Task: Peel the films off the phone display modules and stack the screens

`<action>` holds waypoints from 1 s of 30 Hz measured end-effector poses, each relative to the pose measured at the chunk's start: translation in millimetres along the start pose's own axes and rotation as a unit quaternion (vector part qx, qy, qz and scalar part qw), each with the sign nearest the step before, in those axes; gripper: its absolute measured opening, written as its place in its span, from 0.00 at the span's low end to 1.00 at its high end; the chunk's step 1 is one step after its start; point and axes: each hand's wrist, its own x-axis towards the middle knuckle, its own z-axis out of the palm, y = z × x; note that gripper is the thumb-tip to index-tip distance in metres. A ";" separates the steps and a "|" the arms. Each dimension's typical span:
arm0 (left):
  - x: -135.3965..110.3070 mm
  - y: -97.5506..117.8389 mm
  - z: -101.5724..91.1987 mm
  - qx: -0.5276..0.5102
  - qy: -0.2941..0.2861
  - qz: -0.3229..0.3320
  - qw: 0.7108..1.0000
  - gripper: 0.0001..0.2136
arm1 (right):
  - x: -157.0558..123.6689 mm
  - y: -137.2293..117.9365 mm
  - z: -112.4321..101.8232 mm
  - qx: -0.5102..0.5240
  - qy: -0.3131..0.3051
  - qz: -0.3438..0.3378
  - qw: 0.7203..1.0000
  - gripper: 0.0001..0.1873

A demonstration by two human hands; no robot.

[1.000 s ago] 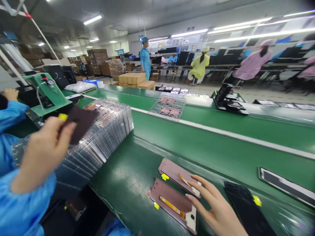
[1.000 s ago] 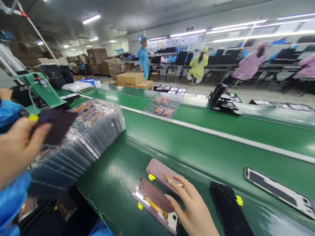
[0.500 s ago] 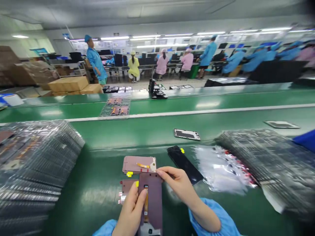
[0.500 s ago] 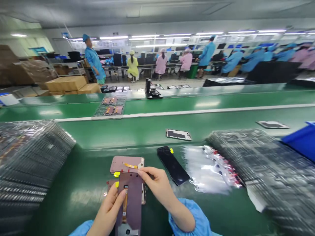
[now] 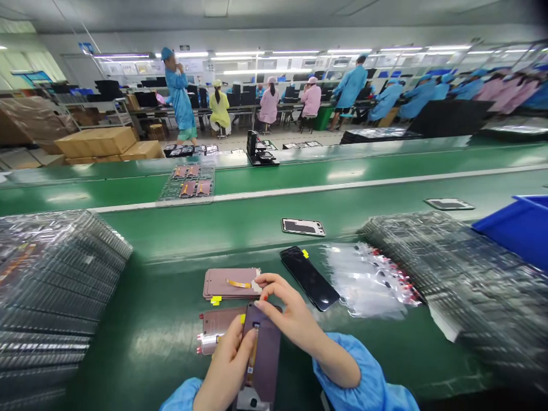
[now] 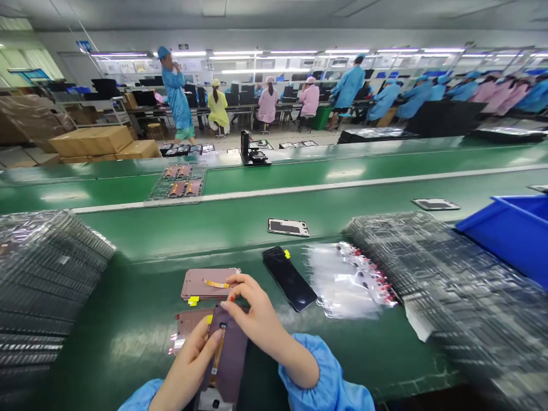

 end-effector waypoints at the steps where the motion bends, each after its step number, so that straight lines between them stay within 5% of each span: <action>1: -1.7 0.0 0.3 0.008 -0.012 -0.001 1.000 0.19 | 3.3 4.3 -0.6 0.005 -0.012 0.012 1.000 0.05; 4: -4.1 -0.8 -0.2 0.028 -0.030 0.005 0.999 0.18 | 7.6 10.6 -1.1 -0.017 -0.045 -0.019 0.999 0.02; 6: -3.3 -2.1 -0.4 0.039 -0.029 0.011 0.999 0.18 | 5.4 9.1 0.2 -0.097 -0.022 -0.112 0.989 0.06; 9: 0.5 -3.2 1.5 0.035 0.000 0.013 0.999 0.17 | -2.6 0.4 5.0 -0.271 0.039 -0.291 0.917 0.11; 12: 4.5 1.4 3.4 -0.023 0.026 0.007 0.999 0.17 | -12.0 -11.7 9.9 -0.335 0.022 -0.391 0.857 0.14; 16: 7.3 15.2 -1.5 -0.162 -0.005 -0.007 0.987 0.14 | -18.0 -21.4 10.8 -0.308 0.006 -0.406 0.860 0.18; 20: 14.7 21.5 -13.6 -0.290 -0.047 -0.120 0.948 0.13 | -14.0 -18.2 13.0 -0.300 -0.010 -0.391 0.870 0.21; 24: 29.0 17.9 -20.9 -0.270 -0.051 -0.214 0.937 0.13 | -8.8 -13.3 21.8 -0.290 -0.040 -0.422 0.858 0.22; 30: 49.4 23.5 -29.2 -0.233 -0.022 -0.200 0.952 0.14 | -15.2 -28.0 14.6 -0.267 -0.058 -0.445 0.853 0.17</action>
